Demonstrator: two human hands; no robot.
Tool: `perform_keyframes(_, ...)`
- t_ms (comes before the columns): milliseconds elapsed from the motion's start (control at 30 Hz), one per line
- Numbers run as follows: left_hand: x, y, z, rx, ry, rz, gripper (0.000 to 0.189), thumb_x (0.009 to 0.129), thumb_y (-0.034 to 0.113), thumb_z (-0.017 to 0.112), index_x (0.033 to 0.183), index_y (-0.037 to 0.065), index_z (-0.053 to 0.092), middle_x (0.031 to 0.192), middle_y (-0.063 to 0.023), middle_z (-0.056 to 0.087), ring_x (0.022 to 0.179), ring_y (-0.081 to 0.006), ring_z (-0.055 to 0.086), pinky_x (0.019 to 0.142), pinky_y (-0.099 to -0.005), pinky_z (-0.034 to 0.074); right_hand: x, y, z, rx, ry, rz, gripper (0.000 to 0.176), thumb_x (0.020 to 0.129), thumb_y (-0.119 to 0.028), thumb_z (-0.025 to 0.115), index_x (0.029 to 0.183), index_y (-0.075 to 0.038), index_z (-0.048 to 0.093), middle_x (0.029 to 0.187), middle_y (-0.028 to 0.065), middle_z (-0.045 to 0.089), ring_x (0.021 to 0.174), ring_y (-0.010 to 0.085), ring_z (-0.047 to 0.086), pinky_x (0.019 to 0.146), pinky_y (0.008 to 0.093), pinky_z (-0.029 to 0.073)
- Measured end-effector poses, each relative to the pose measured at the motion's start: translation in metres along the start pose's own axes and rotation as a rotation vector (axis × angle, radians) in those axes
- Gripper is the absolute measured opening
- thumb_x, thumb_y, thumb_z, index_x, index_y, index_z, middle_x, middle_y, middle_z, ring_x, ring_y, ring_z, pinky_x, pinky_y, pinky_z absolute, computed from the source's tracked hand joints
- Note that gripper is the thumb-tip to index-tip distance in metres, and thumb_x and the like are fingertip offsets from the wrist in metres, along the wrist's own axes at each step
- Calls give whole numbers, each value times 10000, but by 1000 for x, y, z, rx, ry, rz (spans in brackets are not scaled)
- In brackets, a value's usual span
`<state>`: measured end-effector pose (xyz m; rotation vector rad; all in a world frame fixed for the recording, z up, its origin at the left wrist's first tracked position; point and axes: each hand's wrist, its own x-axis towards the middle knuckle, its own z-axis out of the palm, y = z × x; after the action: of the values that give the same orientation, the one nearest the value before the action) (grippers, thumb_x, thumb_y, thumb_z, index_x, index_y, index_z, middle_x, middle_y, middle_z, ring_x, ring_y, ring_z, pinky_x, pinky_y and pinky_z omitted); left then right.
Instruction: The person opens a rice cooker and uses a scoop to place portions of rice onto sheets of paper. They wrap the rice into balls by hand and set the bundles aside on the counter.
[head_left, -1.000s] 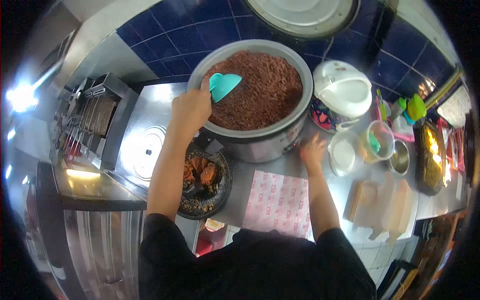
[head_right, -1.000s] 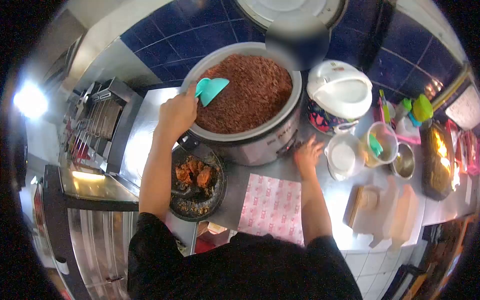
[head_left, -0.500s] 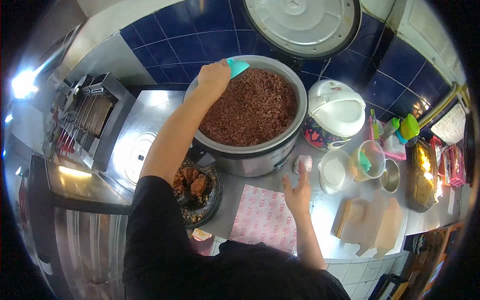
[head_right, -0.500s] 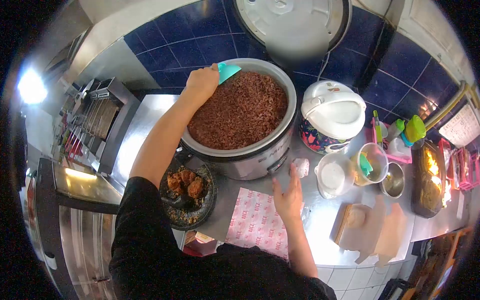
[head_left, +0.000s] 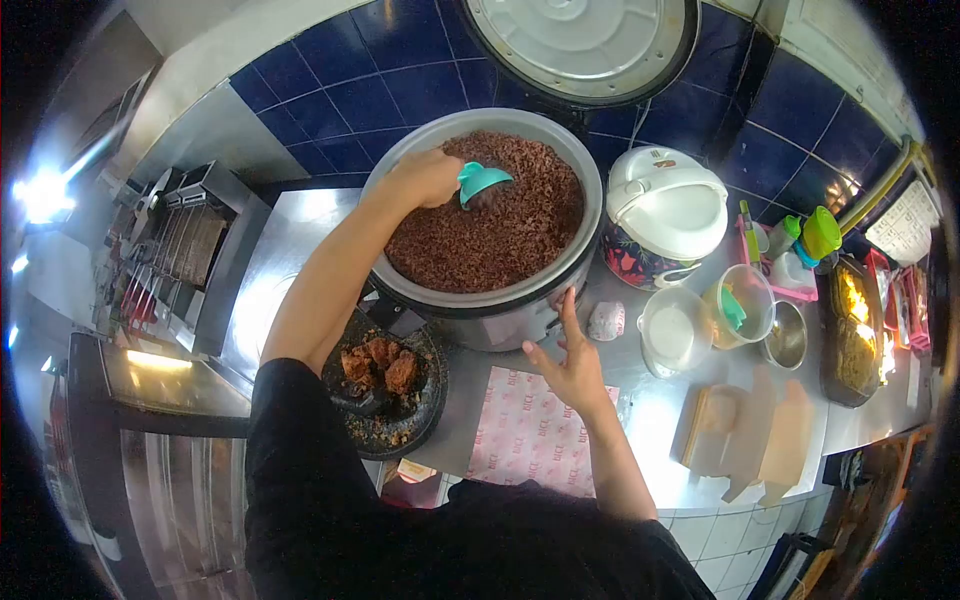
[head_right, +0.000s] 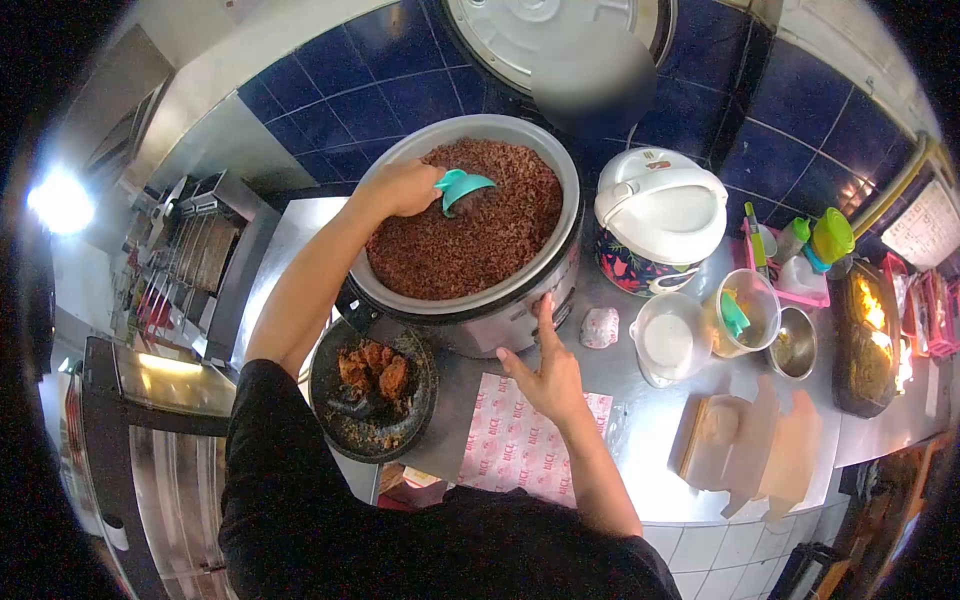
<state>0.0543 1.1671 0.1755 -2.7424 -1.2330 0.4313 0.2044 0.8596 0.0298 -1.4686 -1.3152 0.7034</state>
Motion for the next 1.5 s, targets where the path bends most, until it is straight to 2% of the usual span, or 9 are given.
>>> perform_keyframes(300,-38,4,-4,-48,37,78,310,990,286,582,1265,154,636,1076,-250,703,1050,-429,673,919,-544,523,-1,10,0,-35,19,-47,1019,867,-243,785,1608,21,139,1435,320,532,1284,417,586,848,372,575)
perform_keyframes(633,-71,30,3,-84,32,254,379,974,257,601,1326,116,599,967,-253,715,958,-448,688,883,-570,520,-1,1,-3,-26,-41,111,1023,884,-245,778,1639,-89,105,1473,275,523,1325,377,570,969,433,543)
perform_keyframes(733,-90,43,-12,-127,-33,219,385,969,248,607,1337,137,604,1007,-242,715,1001,-442,678,909,-556,512,-1,9,-1,-61,22,-7,1011,865,-307,780,1605,24,177,1337,310,610,1226,409,635,824,384,566)
perform_keyframes(967,-94,43,-1,-233,-38,369,336,945,252,636,1255,122,648,1039,-220,721,1033,-424,672,916,-533,507,-1,2,-4,-17,-48,59,1021,894,-275,765,1636,-71,95,1463,279,533,1332,368,568,968,430,540)
perform_keyframes(1067,-85,36,-9,-340,-155,492,317,950,247,634,1228,98,662,1048,-220,722,1022,-412,678,895,-513,512,1,12,-6,-47,0,-1,1028,868,-328,775,1607,26,155,1314,333,617,1249,403,623,918,392,546)
perform_keyframes(1267,-64,21,5,-512,-385,415,369,970,245,606,1318,131,645,1088,-213,722,1024,-405,684,879,-474,519,0,12,-9,-42,-67,87,1013,884,-347,763,1619,-10,152,1331,332,606,1253,411,617,904,409,553)
perform_keyframes(1367,-71,22,-7,-684,-452,128,422,981,254,595,1397,181,589,1019,-195,721,968,-406,693,833,-484,532,-1,14,-11,68,-91,102,992,901,-218,761,1634,-61,111,1567,239,430,1370,378,524,1001,442,526)
perform_keyframes(1433,-71,25,13,-251,351,225,477,993,275,588,1462,232,519,905,-167,687,871,-400,692,768,-510,536,-1,16,-13,57,-108,86,976,910,-205,751,1637,-71,113,1602,213,389,1373,371,522,1009,442,520)
perform_keyframes(1500,-85,47,-3,-150,308,184,506,995,285,586,1489,260,478,916,-160,686,851,-398,693,757,-526,538,-1,21,-11,51,-81,58,970,903,-255,754,1628,-49,143,1553,234,442,1328,382,561,964,437,542)
